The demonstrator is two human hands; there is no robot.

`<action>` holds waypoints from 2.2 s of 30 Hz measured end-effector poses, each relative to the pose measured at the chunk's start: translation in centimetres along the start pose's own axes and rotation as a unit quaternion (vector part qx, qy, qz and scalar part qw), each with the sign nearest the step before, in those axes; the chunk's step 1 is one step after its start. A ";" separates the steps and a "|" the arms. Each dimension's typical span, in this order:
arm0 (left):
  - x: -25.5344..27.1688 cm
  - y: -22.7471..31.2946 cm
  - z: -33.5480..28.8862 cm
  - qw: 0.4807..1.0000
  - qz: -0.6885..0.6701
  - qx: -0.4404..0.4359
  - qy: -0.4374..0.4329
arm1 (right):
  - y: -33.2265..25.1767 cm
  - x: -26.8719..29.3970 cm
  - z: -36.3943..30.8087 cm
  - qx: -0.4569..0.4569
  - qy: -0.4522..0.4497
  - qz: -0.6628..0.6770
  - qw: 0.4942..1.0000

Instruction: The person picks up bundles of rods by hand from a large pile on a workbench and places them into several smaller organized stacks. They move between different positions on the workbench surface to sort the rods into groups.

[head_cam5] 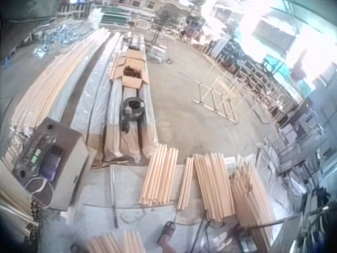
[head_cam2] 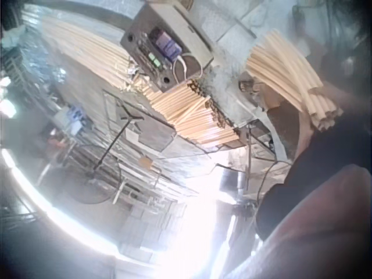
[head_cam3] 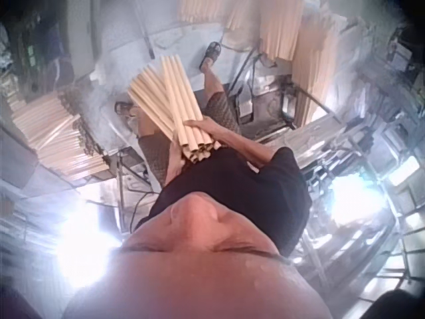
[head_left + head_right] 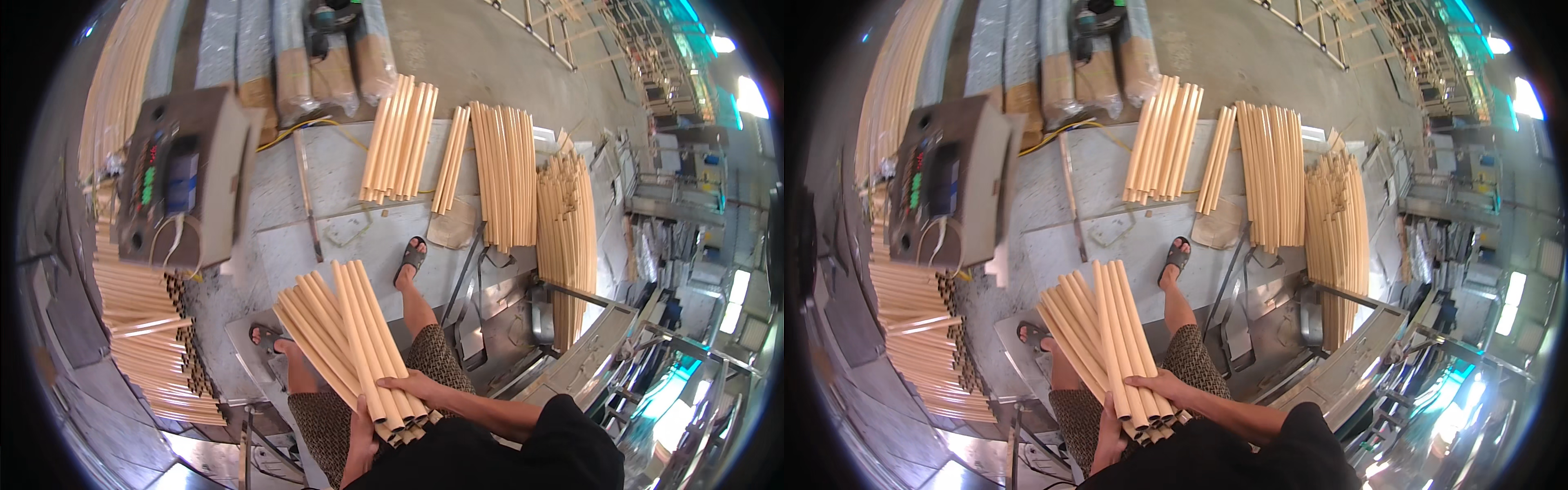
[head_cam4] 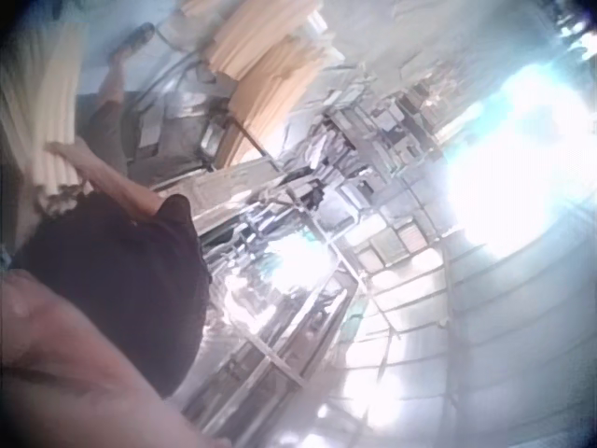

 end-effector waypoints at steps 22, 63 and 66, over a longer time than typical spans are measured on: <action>-54.7 -1.7 56.9 0.932 0.226 -0.030 -0.281 | -47.3 52.8 12.0 0.387 0.172 0.167 0.890; -44.3 -1.9 74.1 0.474 0.797 -0.372 -0.047 | -39.0 66.8 38.7 0.266 0.462 -0.144 0.833; -42.8 -1.5 72.6 0.487 0.799 -0.352 0.007 | -36.3 62.9 37.7 0.270 0.451 -0.177 0.832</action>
Point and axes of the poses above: each hand's wrist, its own z-axis towards the middle knuckle, its own x-axis out of the back of the hand, y = z × x, the point moved 7 cm from there along z, towards the middle knuckle, and after that the axes turned 9 degrees about -x, right-handed, at the moved point
